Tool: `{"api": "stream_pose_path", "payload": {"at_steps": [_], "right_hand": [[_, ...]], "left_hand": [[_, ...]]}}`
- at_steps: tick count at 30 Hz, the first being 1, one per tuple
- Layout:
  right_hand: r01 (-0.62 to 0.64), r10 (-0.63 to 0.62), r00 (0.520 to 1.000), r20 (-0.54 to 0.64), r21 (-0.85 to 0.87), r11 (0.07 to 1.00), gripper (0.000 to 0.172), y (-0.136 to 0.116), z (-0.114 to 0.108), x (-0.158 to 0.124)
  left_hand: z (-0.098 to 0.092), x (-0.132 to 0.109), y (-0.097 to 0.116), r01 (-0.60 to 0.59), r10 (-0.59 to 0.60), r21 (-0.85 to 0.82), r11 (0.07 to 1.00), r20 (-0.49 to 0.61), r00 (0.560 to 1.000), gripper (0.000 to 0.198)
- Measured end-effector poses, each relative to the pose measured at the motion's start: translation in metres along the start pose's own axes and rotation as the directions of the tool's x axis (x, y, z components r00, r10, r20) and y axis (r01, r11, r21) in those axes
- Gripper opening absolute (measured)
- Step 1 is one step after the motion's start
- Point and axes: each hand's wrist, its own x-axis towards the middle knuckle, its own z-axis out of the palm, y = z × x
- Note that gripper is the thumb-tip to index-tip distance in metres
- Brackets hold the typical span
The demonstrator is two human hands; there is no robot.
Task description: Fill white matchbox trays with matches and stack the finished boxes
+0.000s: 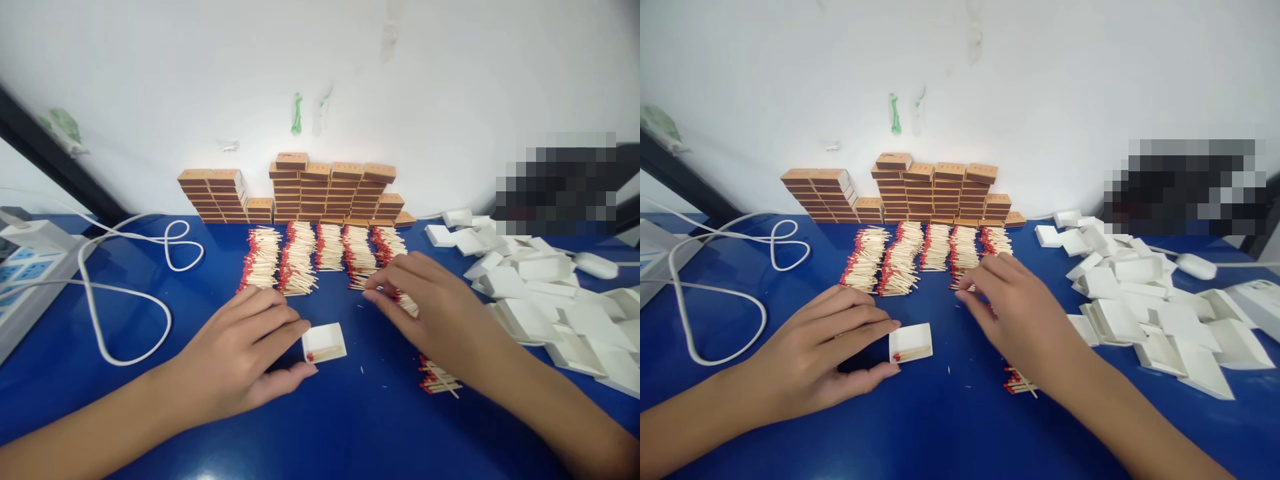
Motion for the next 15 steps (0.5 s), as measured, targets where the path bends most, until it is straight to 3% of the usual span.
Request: {"api": "stream_pose_path", "payload": {"at_steps": [4, 10, 14, 15], "right_hand": [[-0.018, 0.020, 1.000, 0.024, -0.086, 0.996, 0.006, 0.025, -0.001, 0.000], [-0.012, 0.020, 0.994, 0.103, -0.078, 0.997, 0.012, 0.025, 0.008, 0.000], [0.002, 0.004, 0.996, 0.088, -0.068, 0.998, 0.010, 0.024, 0.009, 0.000], [0.004, 0.001, 0.997, 0.078, -0.063, 0.998, 0.010, 0.024, 0.009, 0.000]], "left_hand": [[0.002, -0.002, 0.000, -0.004, 0.004, -0.021, 1.000, 0.013, 1.000, 0.026], [-0.001, -0.001, 0.001, 0.016, -0.016, 0.002, 1.000, 0.037, 0.999, 0.033], [-0.018, 0.000, 0.025, 0.089, -0.089, -0.100, 0.991, 0.003, 0.996, 0.038], [-0.022, -0.002, 0.035, 0.153, -0.143, -0.134, 0.979, 0.082, 0.986, 0.046]]}}
